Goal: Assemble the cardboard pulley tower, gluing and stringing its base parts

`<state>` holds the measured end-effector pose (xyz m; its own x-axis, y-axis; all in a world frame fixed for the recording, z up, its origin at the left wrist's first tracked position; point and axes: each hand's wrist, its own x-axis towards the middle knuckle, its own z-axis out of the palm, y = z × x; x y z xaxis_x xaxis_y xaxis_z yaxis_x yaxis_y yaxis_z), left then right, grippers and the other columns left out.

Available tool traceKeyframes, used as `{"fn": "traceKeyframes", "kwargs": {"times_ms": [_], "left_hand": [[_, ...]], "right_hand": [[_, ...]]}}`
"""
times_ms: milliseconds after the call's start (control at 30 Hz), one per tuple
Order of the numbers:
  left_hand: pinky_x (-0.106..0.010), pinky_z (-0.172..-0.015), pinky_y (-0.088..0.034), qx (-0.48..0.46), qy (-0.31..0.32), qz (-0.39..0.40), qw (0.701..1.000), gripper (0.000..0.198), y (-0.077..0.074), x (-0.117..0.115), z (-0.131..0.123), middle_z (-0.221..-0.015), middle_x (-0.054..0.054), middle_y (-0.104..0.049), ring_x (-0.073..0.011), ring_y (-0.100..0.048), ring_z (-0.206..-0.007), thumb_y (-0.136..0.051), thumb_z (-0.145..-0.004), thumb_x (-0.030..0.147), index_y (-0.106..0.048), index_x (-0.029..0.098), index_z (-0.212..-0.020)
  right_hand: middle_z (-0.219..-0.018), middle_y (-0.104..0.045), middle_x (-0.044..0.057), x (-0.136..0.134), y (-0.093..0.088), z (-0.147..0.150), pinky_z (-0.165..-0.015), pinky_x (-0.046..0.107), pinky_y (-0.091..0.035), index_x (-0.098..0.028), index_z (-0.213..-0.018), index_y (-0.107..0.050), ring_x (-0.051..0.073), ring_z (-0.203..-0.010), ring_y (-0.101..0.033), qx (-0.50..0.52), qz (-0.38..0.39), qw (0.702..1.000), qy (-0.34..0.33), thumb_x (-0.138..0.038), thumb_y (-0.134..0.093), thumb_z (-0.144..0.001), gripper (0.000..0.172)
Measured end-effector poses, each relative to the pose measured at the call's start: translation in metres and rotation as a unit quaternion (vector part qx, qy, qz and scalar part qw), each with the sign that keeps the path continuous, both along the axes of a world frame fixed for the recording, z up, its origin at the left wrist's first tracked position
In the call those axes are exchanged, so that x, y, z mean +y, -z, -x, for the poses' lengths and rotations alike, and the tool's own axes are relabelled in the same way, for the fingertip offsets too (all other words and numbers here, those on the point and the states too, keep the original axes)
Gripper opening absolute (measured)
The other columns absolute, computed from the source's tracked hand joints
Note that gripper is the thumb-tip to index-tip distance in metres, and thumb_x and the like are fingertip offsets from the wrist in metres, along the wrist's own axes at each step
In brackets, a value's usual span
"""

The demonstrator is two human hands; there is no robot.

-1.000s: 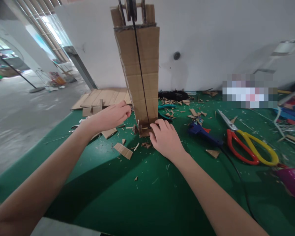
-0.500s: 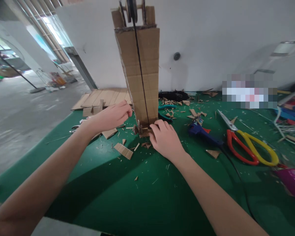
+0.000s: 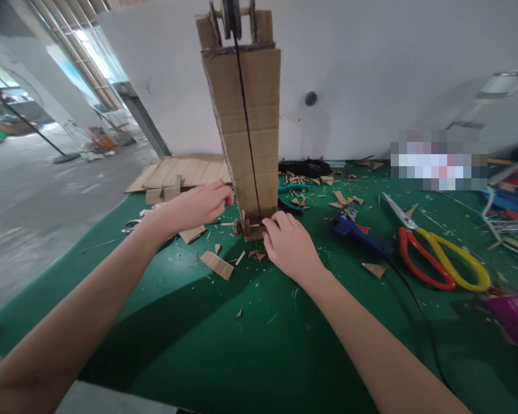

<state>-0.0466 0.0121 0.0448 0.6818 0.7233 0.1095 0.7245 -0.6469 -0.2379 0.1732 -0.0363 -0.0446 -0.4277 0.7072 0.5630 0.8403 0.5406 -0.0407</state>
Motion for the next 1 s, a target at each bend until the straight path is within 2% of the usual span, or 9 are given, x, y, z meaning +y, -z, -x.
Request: {"fn": "traceKeyframes", "kwargs": {"times_ms": [133, 400, 600, 767, 900, 1000], "left_hand": [[-0.028, -0.065, -0.039, 0.002, 0.000, 0.007, 1.000, 0.025, 0.000, 0.000, 0.000, -0.096, -0.008, -0.053, -0.0146, -0.053, -0.072, -0.030, -0.089, 0.017, -0.051, 0.016, -0.102], [-0.030, -0.074, -0.041, -0.020, 0.014, 0.004, 1.000, 0.027, 0.002, 0.003, 0.001, -0.100, -0.008, -0.056, -0.0174, -0.056, -0.085, -0.031, -0.089, 0.015, -0.052, 0.017, -0.105], [-0.028, -0.066, -0.039, -0.020, 0.023, 0.029, 0.999, 0.023, -0.002, 0.003, 0.000, -0.091, -0.005, -0.061, -0.0168, -0.057, -0.082, -0.035, -0.089, 0.020, -0.056, 0.018, -0.096], [-0.027, -0.062, -0.037, -0.025, 0.030, 0.035, 0.999, 0.024, -0.004, 0.002, -0.001, -0.087, -0.003, -0.063, -0.0161, -0.057, -0.079, -0.035, -0.088, 0.023, -0.059, 0.020, -0.090], [-0.027, -0.056, -0.034, -0.034, 0.008, 0.019, 0.999, 0.021, -0.005, 0.001, -0.001, -0.078, -0.002, -0.062, -0.0154, -0.055, -0.068, -0.038, -0.086, 0.024, -0.058, 0.020, -0.081], [-0.026, -0.055, -0.033, -0.052, 0.017, 0.036, 0.998, 0.016, -0.008, -0.002, -0.003, -0.076, -0.001, -0.062, -0.0141, -0.054, -0.066, -0.042, -0.082, 0.023, -0.057, 0.020, -0.078]], "right_hand": [[-0.090, -0.054, 0.011, 0.000, 0.001, 0.000, -0.073, 0.036, -0.045, -0.013, -0.107, -0.059, 0.022, -0.086, -0.051, -0.003, -0.015, 1.000, 0.010, -0.021, -0.036, -0.089, 0.031], [-0.088, -0.055, 0.010, 0.001, 0.000, -0.002, -0.069, 0.034, -0.040, -0.013, -0.102, -0.061, 0.022, -0.083, -0.050, -0.037, -0.023, 0.998, 0.042, -0.022, -0.037, -0.090, 0.028], [-0.090, -0.058, 0.010, 0.002, -0.003, -0.008, -0.071, 0.036, -0.036, -0.016, -0.100, -0.062, 0.024, -0.087, -0.048, -0.063, -0.039, 0.995, 0.070, -0.024, -0.038, -0.090, 0.028], [-0.101, -0.058, 0.011, 0.006, 0.001, -0.012, -0.072, 0.039, -0.038, -0.017, -0.103, -0.062, 0.027, -0.093, -0.047, -0.020, -0.035, 0.994, 0.099, -0.028, -0.043, -0.086, 0.028], [-0.099, -0.057, 0.012, 0.011, 0.004, -0.012, -0.073, 0.039, -0.041, -0.015, -0.101, -0.064, 0.026, -0.092, -0.047, 0.028, -0.016, 0.996, 0.088, -0.026, -0.044, -0.086, 0.027], [-0.095, -0.055, 0.011, 0.014, 0.007, -0.013, -0.075, 0.040, -0.042, -0.017, -0.097, -0.066, 0.025, -0.089, -0.047, 0.074, -0.015, 0.995, 0.068, -0.023, -0.045, -0.085, 0.025]]}}
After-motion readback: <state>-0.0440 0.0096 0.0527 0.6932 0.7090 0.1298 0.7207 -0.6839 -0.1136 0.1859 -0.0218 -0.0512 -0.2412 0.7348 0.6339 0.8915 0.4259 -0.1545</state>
